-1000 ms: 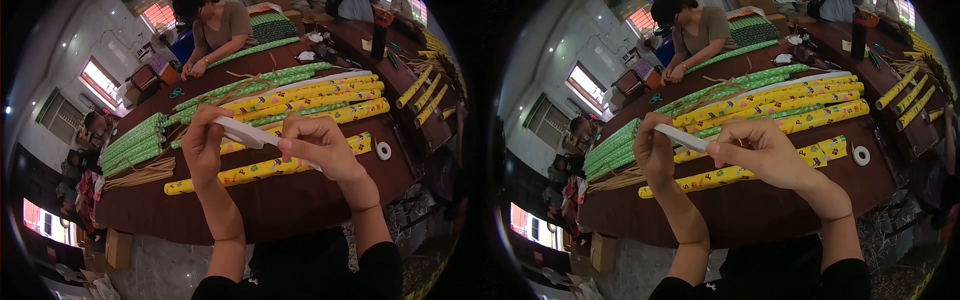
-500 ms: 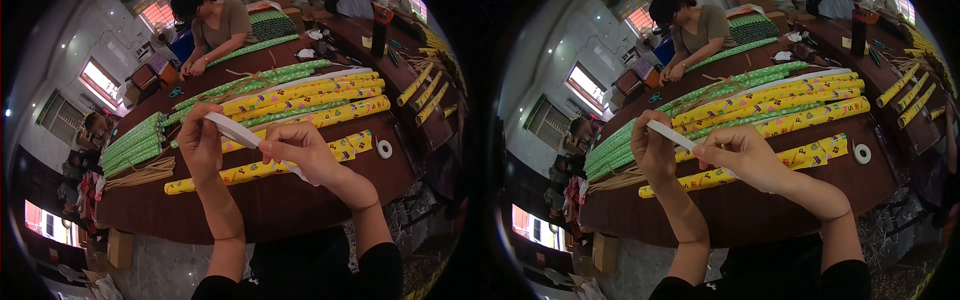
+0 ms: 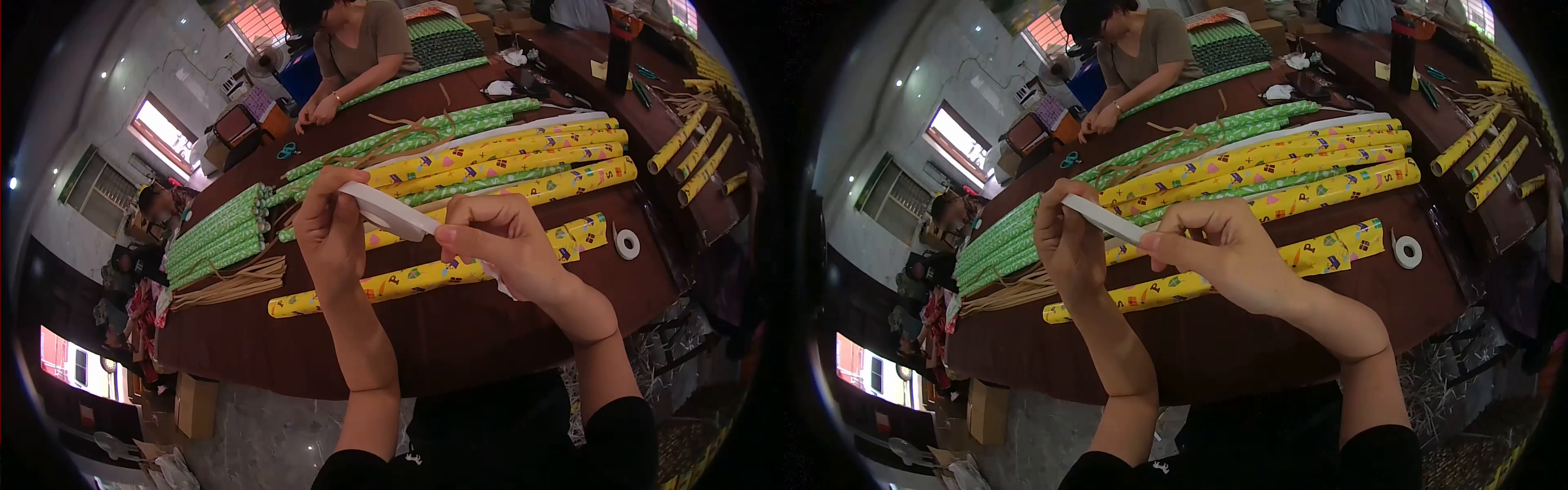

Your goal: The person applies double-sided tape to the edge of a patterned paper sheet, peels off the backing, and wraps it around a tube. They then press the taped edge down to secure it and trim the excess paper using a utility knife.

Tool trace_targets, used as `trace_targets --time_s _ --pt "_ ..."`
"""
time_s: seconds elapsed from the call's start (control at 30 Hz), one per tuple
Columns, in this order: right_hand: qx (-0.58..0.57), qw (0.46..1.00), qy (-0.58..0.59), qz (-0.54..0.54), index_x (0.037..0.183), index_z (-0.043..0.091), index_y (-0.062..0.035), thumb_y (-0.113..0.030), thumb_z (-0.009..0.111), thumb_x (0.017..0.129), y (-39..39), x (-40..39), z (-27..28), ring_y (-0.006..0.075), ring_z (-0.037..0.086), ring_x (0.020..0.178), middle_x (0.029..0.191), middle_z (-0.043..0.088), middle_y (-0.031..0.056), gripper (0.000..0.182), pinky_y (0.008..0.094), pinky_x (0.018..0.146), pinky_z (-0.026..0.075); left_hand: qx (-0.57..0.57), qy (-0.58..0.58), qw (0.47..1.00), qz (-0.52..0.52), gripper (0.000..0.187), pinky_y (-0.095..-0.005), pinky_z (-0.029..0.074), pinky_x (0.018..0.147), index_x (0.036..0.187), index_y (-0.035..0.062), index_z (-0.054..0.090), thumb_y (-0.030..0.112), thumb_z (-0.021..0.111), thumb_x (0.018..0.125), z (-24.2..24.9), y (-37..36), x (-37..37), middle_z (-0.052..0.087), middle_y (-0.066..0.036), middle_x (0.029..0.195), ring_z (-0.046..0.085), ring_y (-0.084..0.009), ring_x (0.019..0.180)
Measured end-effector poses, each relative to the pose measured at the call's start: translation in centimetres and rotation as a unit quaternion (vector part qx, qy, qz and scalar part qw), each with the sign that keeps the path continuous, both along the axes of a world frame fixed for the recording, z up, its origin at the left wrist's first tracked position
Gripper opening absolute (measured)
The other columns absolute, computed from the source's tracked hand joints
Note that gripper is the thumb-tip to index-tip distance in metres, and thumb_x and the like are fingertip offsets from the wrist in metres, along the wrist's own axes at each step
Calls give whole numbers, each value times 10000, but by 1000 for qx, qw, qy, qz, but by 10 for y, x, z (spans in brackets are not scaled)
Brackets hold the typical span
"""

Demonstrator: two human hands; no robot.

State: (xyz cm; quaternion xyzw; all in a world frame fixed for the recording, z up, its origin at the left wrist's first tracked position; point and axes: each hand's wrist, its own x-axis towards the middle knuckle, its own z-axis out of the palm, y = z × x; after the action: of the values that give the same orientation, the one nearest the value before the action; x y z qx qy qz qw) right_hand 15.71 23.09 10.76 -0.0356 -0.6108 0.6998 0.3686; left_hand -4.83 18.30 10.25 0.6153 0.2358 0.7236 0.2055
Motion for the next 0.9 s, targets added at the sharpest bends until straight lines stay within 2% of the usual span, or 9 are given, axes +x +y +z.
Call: trace_targets --time_s 0.07,0.13,0.23,0.33,0.57,0.63,0.77,0.83,0.9 --pt "-5 1000 3 1 769 660 -15 -170 642 922 0 4 4 11 495 645 705 622 -8 218 195 576 363 -2 7 1000 6 198 -259 390 765 1098 -37 576 115 548 975 1 -1 1 556 -72 989 483 -136 871" --pt "37 998 -6 -41 746 657 -15 -163 648 912 2 6 5 17 499 640 696 615 -5 222 197 577 364 10 33 999 39 172 -181 372 645 1063 -39 612 87 529 981 2 1 4 552 -33 997 472 -44 773" --pt "9 1000 -4 -30 730 659 -24 -165 656 903 2 3 3 17 483 609 672 603 -9 224 194 548 346 19 28 999 30 167 -173 364 644 1060 -34 614 85 529 980 2 2 4 557 -31 990 468 -38 772" --pt "-16 998 -57 -10 724 661 -33 -186 662 900 5 2 4 14 456 569 646 584 -22 233 193 510 315 -1 6 1000 19 196 -252 392 764 1093 -40 582 112 553 973 0 -2 2 558 -68 989 488 -127 865" --pt "-5 999 -21 -27 730 661 -42 -226 652 909 11 -16 -12 10 423 539 624 555 -39 256 195 491 289 -26 -32 999 7 216 -248 413 775 1116 -36 586 121 564 969 -4 8 -3 571 -69 972 508 -122 869" --pt "-29 998 -46 -18 701 621 -34 -160 643 906 10 -15 -8 47 470 622 648 583 10 242 221 610 365 -18 -42 999 15 224 -248 415 780 1123 -36 586 124 569 968 -5 9 -2 572 -66 967 510 -119 871" --pt "-38 999 -38 -9 697 618 -35 -162 634 917 11 -22 -16 50 484 646 648 581 8 254 223 620 371 -18 -55 998 7 230 -249 416 777 1132 -32 578 125 572 965 -5 11 1 571 -63 961 509 -122 863" --pt "-2 999 -10 -32 741 664 -51 -218 635 927 13 -26 -22 0 418 542 625 567 -41 251 195 506 302 -31 -83 996 -4 235 -247 414 767 1143 -28 568 123 571 964 -5 12 4 571 -63 953 507 -127 852" --pt "11 999 -9 -41 737 668 -46 -216 636 927 12 -26 -20 -1 421 544 620 565 -42 257 195 507 306 -30 -85 995 -34 225 -253 426 798 1135 -32 577 120 563 970 -7 14 0 581 -64 1004 523 -122 889"
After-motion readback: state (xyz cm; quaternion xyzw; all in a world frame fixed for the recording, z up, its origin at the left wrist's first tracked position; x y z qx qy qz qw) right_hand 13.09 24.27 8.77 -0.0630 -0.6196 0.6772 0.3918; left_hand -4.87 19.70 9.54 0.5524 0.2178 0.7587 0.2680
